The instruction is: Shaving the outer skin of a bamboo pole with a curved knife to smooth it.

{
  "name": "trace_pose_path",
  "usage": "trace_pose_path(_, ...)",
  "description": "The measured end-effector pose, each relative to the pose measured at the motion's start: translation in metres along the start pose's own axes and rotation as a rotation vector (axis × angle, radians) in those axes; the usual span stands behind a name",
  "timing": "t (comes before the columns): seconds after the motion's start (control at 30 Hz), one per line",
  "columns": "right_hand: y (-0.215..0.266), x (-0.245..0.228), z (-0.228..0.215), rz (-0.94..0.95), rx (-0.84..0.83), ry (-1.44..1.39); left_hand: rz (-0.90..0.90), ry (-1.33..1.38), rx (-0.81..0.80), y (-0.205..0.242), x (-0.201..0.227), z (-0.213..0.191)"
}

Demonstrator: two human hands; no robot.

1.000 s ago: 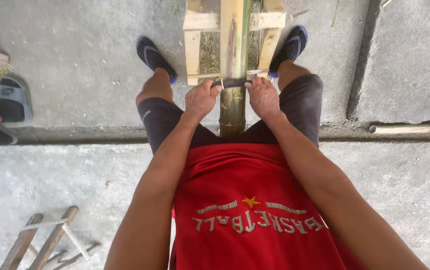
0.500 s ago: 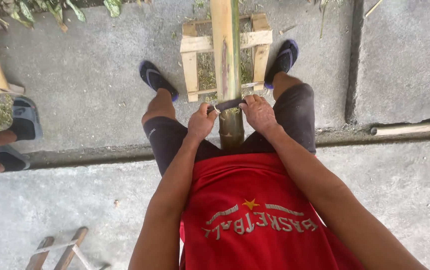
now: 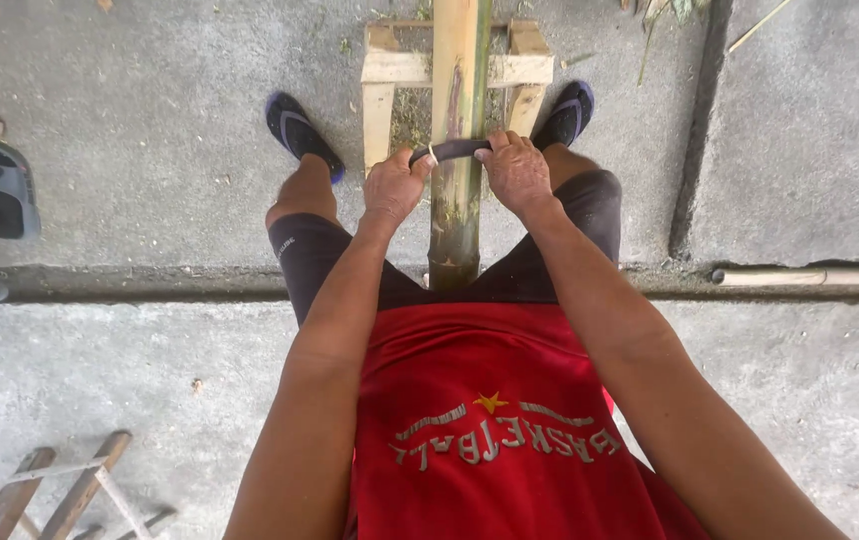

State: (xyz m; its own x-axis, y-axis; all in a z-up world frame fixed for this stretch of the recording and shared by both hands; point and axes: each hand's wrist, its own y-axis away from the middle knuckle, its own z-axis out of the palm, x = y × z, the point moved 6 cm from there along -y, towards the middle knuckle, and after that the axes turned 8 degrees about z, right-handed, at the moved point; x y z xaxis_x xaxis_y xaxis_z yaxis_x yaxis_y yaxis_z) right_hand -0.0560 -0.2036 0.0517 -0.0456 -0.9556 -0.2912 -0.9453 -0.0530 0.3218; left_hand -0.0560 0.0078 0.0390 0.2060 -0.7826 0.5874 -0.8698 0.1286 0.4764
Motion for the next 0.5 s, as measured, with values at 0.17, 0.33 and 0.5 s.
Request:
trace_pose_path(0.17, 0.032, 0.003, 0.022, 0.226, -0.235, -0.082, 0.025, -0.056, -0.076, 0.016, -0.023, 0.022)
trace_pose_path(0.33, 0.03, 0.002, 0.014, 0.018, 0.024, -0.003, 0.05, -0.036, -0.032, 0.017, -0.015, 0.02)
trace_pose_path(0.5, 0.036, 0.001, 0.017, 0.149, -0.177, -0.032, 0.035, -0.011, -0.083, 0.02, -0.009, 0.01)
